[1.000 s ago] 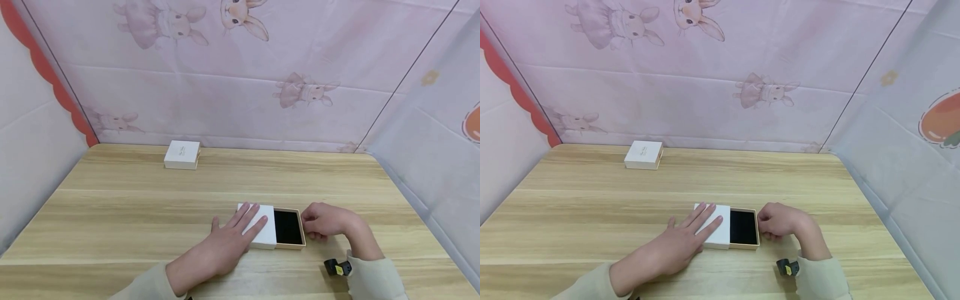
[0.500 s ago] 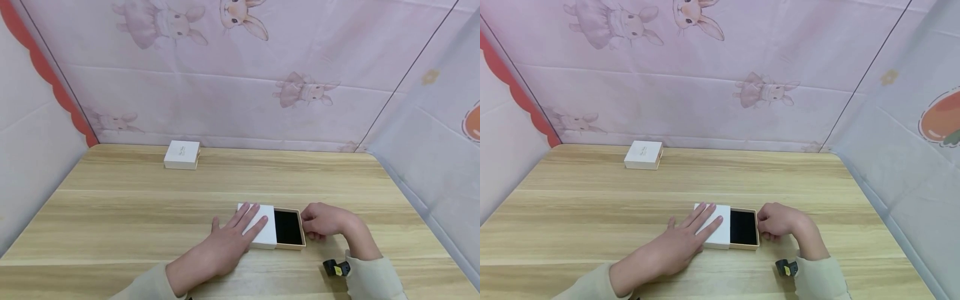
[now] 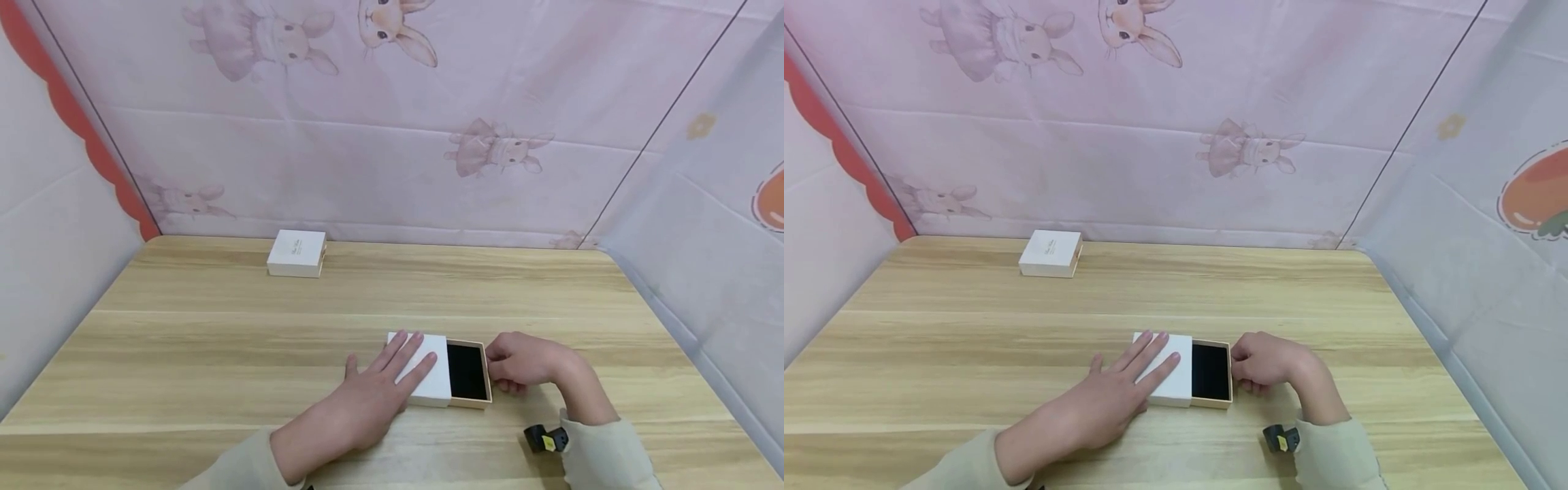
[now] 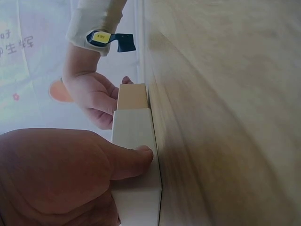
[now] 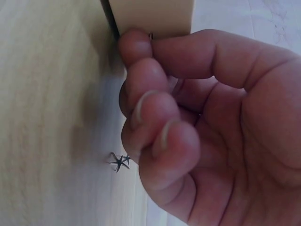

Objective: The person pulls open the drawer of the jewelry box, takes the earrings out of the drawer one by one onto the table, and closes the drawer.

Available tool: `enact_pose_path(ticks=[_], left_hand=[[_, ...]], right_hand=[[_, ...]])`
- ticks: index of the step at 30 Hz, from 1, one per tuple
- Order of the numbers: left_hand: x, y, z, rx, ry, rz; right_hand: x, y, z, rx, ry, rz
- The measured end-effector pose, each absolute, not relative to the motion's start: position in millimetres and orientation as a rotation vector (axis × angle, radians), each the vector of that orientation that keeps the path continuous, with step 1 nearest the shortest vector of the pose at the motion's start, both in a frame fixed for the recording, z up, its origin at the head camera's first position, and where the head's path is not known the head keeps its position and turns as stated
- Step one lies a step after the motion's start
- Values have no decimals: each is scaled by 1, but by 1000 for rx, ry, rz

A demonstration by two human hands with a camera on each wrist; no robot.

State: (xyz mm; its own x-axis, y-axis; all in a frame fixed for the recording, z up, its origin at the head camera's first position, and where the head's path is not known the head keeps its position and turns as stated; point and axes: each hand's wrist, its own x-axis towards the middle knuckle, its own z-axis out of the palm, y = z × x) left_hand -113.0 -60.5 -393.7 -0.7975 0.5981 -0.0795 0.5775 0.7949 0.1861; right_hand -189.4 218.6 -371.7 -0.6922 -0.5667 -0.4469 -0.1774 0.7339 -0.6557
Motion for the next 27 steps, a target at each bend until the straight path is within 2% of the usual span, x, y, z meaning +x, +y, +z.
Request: enact_pose_path(ticks=[27], left_hand=[[-113, -59, -392, 923, 2832, 229]], right_hand=[[-189, 215, -374, -556, 2328, -747]])
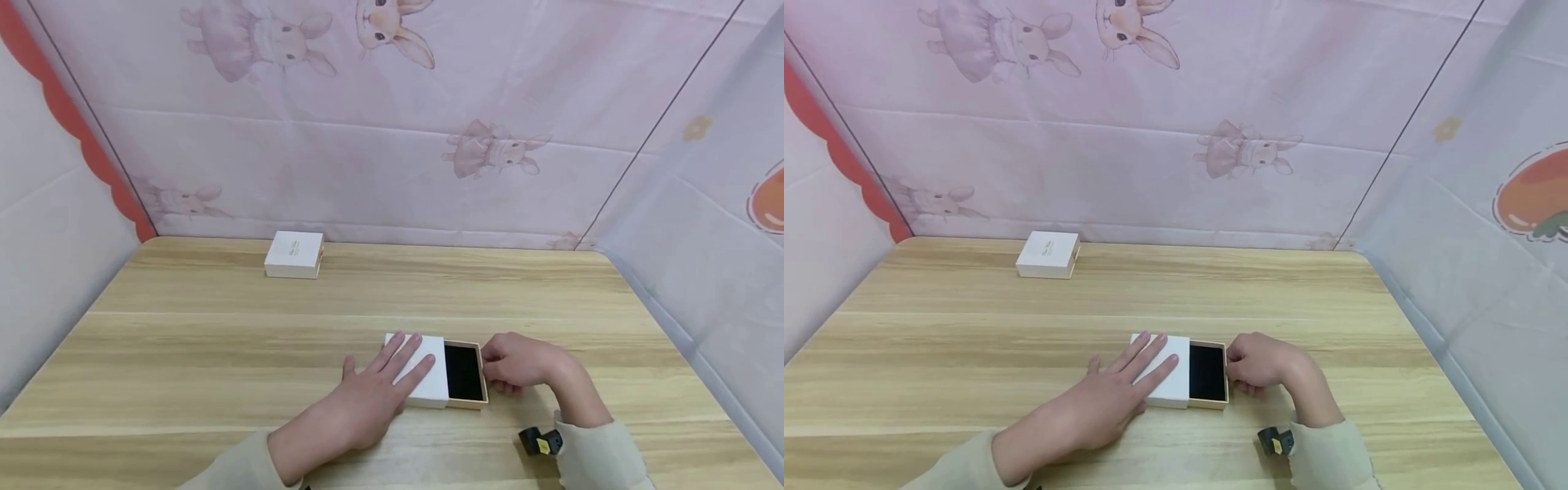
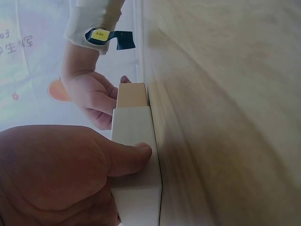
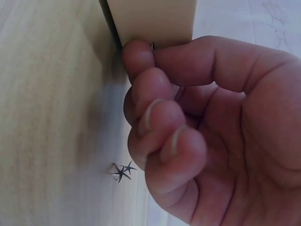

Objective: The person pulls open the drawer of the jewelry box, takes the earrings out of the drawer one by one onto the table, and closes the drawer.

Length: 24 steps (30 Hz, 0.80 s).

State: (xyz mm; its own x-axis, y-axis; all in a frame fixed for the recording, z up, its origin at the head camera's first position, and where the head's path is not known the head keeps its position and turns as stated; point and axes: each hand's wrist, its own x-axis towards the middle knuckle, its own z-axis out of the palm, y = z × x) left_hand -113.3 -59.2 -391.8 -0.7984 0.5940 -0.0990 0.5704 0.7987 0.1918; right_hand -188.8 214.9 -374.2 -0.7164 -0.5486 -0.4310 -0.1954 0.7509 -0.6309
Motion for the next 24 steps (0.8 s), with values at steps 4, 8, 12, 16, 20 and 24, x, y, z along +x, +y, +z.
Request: enact_pose_path(ticks=[4, 8, 12, 16, 20, 24], left_hand=[[-114, -59, -392, 924, 2830, 231], [-114, -60, -393, 925, 2831, 231], [-114, -59, -393, 929, 2828, 236], [-113, -59, -393, 933, 2826, 239], [-113, -60, -392, 932, 2833, 241], [-113, -60, -391, 931, 2841, 240]], right_hand=[[-189, 214, -374, -560, 2331, -744], [-189, 213, -374, -558, 2334, -739], [-189, 214, -376, -552, 2330, -745], [-188, 214, -376, -557, 2329, -747], [-189, 213, -375, -567, 2338, -744], [-189, 212, -375, -566, 2342, -739]])
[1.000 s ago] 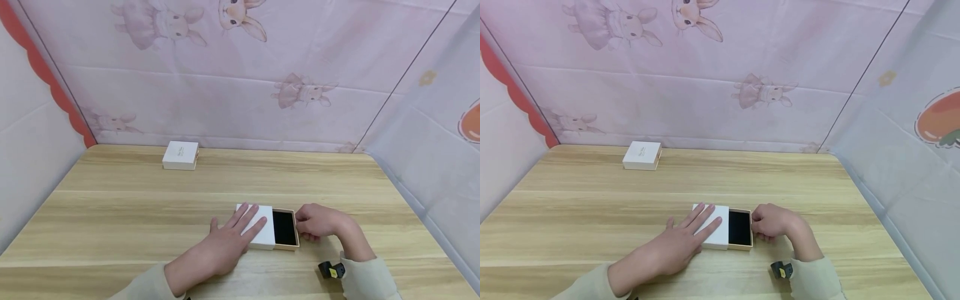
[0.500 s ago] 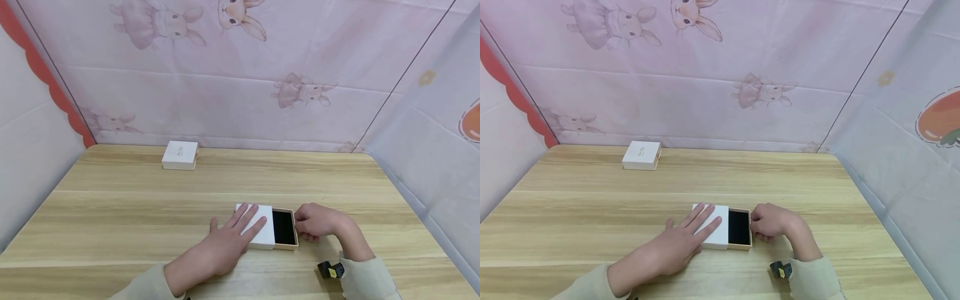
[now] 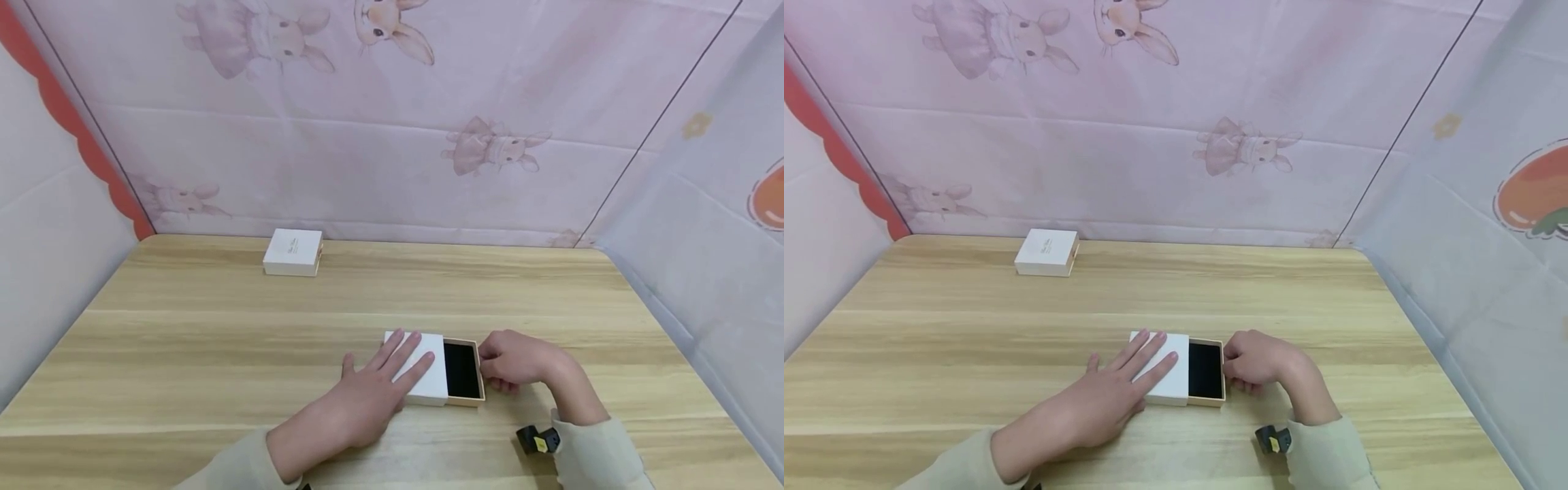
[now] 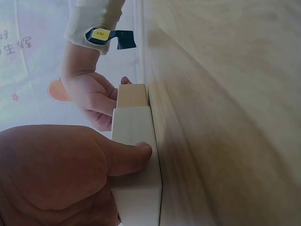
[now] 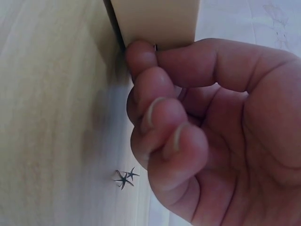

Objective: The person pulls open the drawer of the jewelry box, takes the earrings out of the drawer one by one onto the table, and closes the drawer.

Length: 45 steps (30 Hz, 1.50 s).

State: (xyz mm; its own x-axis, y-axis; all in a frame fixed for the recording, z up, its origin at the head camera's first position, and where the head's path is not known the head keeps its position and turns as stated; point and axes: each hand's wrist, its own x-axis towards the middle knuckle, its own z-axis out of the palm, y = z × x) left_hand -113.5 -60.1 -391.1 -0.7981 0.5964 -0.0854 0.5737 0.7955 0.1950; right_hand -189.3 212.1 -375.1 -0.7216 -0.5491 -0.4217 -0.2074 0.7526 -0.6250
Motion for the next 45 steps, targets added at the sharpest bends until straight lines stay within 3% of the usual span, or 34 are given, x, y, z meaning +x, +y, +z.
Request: enact_pose_path(ticks=[45], left_hand=[[-113, -60, -393, 948, 2867, 216]], right_hand=[[-188, 203, -377, -575, 2373, -718]])
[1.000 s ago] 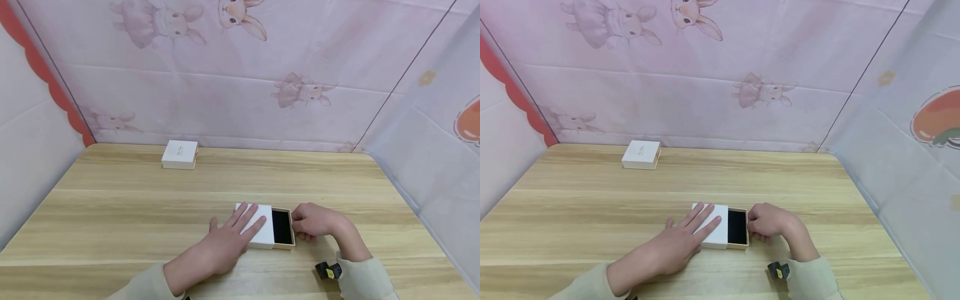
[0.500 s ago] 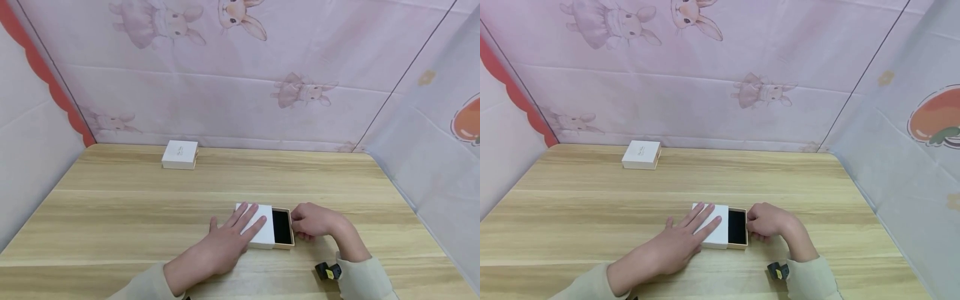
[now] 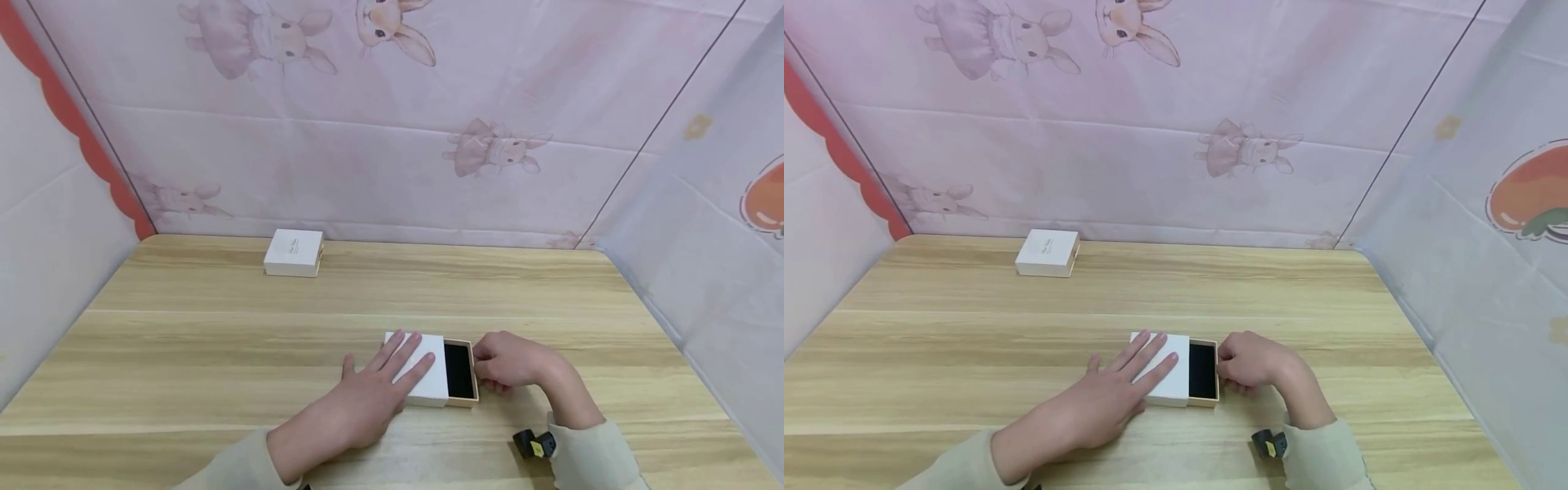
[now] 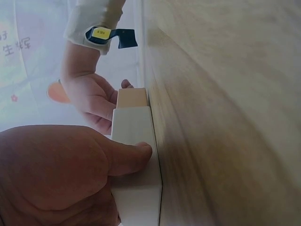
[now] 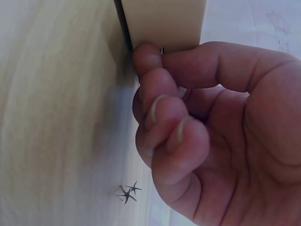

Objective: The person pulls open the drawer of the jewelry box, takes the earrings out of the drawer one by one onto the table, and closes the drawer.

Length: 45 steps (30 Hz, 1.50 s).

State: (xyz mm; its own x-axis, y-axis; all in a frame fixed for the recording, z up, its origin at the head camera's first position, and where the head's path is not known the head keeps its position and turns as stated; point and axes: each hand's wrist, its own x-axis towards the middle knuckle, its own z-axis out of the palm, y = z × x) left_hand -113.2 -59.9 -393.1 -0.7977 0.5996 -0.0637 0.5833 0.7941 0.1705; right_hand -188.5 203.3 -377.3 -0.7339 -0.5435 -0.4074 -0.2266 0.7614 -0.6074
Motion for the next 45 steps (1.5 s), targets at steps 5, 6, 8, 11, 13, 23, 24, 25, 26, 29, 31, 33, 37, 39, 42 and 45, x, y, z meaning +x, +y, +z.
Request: enact_pose_path(ticks=[5, 6, 8, 11, 13, 23, 24, 25, 26, 29, 31, 33, 37, 39, 42, 45], left_hand=[[-114, -60, -393, 942, 2861, 219], [-113, -60, -393, 940, 2860, 219], [-113, -60, -393, 941, 2861, 218], [-113, -60, -394, 942, 2864, 221], [-113, -60, -394, 940, 2861, 225], [-113, -59, -393, 935, 2855, 217], [-113, -59, -393, 935, 2853, 218], [-113, -59, -393, 934, 2853, 219], [-113, -59, -393, 933, 2852, 220], [-113, -59, -393, 933, 2853, 217], [-113, -59, -393, 933, 2856, 213], [-113, -59, -393, 934, 2855, 211], [-114, -60, -392, 940, 2849, 221], [-114, -60, -392, 940, 2845, 226], [-114, -60, -393, 937, 2841, 234], [-114, -60, -393, 936, 2844, 238]], right_hand=[[-188, 202, -377, -568, 2377, -709], [-188, 202, -377, -570, 2380, -706], [-188, 202, -378, -572, 2384, -703], [-188, 202, -378, -576, 2387, -703], [-188, 202, -378, -578, 2387, -703], [-188, 201, -378, -578, 2390, -703], [-188, 201, -378, -576, 2390, -703], [-188, 201, -378, -574, 2389, -704], [-188, 201, -378, -573, 2388, -708], [-188, 201, -378, -569, 2389, -715], [-188, 201, -378, -567, 2388, -721], [-188, 201, -378, -570, 2387, -721], [-188, 201, -378, -578, 2386, -722], [-189, 200, -378, -581, 2389, -723], [-189, 200, -377, -585, 2390, -726], [-188, 200, -377, -588, 2387, -732]])
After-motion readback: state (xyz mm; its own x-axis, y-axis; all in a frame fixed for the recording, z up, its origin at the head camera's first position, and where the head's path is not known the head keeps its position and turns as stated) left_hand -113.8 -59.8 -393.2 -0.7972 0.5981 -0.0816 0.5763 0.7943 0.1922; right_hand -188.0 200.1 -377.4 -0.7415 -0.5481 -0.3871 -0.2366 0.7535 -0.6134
